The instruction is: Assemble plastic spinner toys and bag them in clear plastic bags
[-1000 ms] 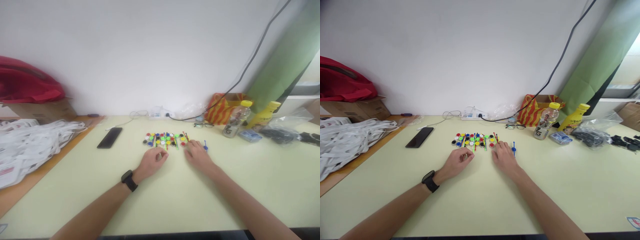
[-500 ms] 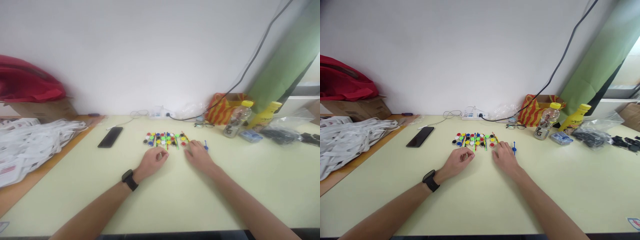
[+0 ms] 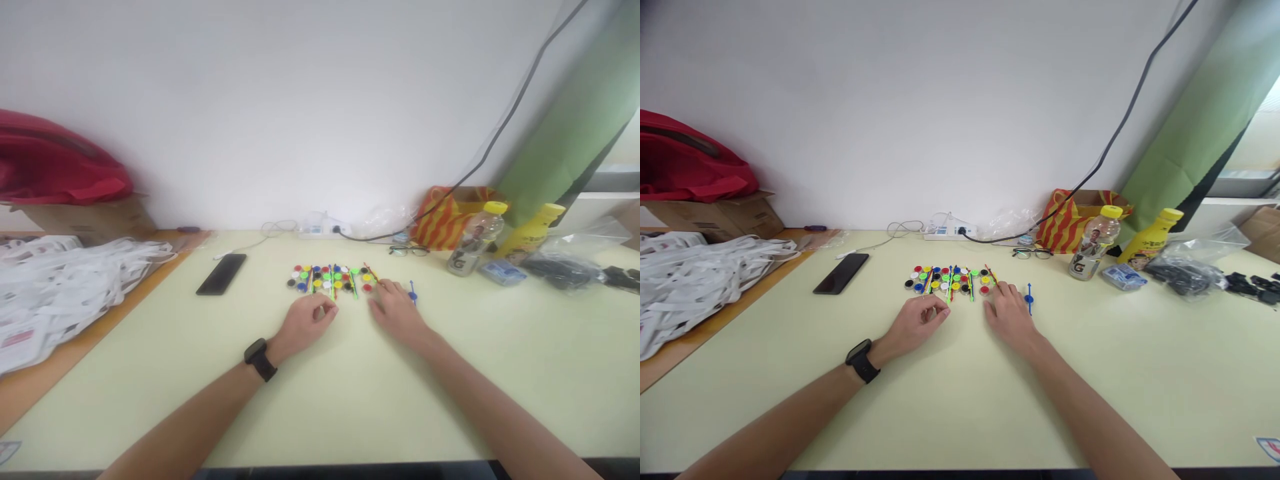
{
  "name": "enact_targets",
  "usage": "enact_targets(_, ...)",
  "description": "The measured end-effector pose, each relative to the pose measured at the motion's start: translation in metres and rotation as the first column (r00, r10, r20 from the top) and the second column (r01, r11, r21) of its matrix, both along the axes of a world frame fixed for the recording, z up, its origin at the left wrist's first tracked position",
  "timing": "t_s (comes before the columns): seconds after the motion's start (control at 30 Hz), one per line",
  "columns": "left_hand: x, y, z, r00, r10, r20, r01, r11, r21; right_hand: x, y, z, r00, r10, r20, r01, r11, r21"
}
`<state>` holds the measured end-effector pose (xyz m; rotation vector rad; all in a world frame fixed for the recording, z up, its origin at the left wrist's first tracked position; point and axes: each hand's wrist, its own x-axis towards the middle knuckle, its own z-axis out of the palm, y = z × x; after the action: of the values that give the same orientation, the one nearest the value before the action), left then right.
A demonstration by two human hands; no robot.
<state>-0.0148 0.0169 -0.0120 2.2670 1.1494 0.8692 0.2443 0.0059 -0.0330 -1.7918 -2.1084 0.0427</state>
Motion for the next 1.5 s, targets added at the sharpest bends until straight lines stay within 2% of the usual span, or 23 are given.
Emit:
enact_targets(0.2,0.0,0.001,0.0,1.0,-0.003,0.001,0.003,1.0,-0.002,0.001,0.0,-0.001,0.997,-0.002,-0.078,0.007,0.998,0.061)
enact_targets(0.4,0.0,0.0,0.002,1.0,-0.008,0.001,0.008,1.0,0.0,0.009,0.009,-0.002,0.973,0.046,-0.226,0.013,0.967,0.256)
enact_targets(0.5,0.001,-0.001,0.003,1.0,0.001,0.025,-0.001,1.0,0.013,0.012,0.009,0.008,0.923,0.089,-0.374,0.052,0.935,0.35)
enact_targets(0.6,0.001,-0.001,0.004,0.997,0.041,0.065,-0.043,0.999,0.033,0.012,0.004,0.023,0.83,0.141,-0.54,0.087,0.923,0.375)
enact_targets(0.67,0.002,-0.001,0.004,0.994,0.066,0.091,-0.07,0.997,0.042,0.009,-0.001,0.032,0.728,0.159,-0.667,0.089,0.943,0.321)
enact_targets(0.73,0.002,-0.001,0.005,0.991,0.074,0.111,-0.08,0.995,0.051,0.004,-0.006,0.038,0.596,0.133,-0.792,0.058,0.976,0.208)
enact_targets(0.8,0.003,-0.002,0.006,0.988,0.078,0.13,-0.086,0.995,0.058,-0.002,-0.01,0.041,0.463,0.057,-0.884,-0.007,0.998,0.061)
enact_targets(0.87,0.003,-0.001,0.005,0.988,0.076,0.137,-0.085,0.994,0.062,-0.008,-0.012,0.041,0.366,-0.031,-0.93,-0.072,0.996,-0.061)
enact_targets(0.93,0.003,0.0,0.004,0.991,0.055,0.123,-0.064,0.996,0.065,-0.014,-0.012,0.037,0.308,-0.084,-0.948,-0.107,0.987,-0.122)
enact_targets(1.03,0.002,0.002,0.002,0.997,0.009,0.08,-0.014,0.998,0.066,-0.017,-0.009,0.029,0.283,-0.084,-0.956,-0.154,0.979,-0.132)
enact_targets(1.1,0.002,0.003,0.001,0.997,-0.004,0.073,-0.001,0.998,0.068,-0.015,-0.005,0.023,0.307,-0.029,-0.951,-0.18,0.98,-0.088)
enact_targets(1.13,0.002,0.004,0.001,0.997,-0.003,0.078,-0.003,0.998,0.07,-0.013,-0.003,0.02,0.355,0.017,-0.935,-0.17,0.984,-0.047)
enact_targets(1.2,0.002,0.004,0.001,0.996,0.009,0.089,-0.015,0.997,0.074,-0.008,0.0,0.015,0.537,0.119,-0.835,-0.124,0.99,0.062)
enact_targets(1.27,0.001,0.005,0.0,0.995,0.029,0.093,-0.035,0.997,0.071,-0.002,0.003,0.009,0.756,0.182,-0.629,-0.112,0.982,0.15)
enact_targets(1.33,0.001,0.005,0.0,0.994,0.054,0.093,-0.06,0.996,0.062,0.002,0.004,0.003,0.889,0.206,-0.409,-0.146,0.974,0.174)
enact_targets(1.4,0.001,0.005,-0.001,0.992,0.077,0.1,-0.083,0.995,0.05,0.003,0.004,0.0,0.939,0.206,-0.275,-0.168,0.973,0.157)
enact_targets(1.5,0.001,0.005,-0.002,0.987,0.094,0.13,-0.097,0.995,0.021,0.004,0.003,0.001,0.957,0.171,-0.234,-0.15,0.983,0.106)
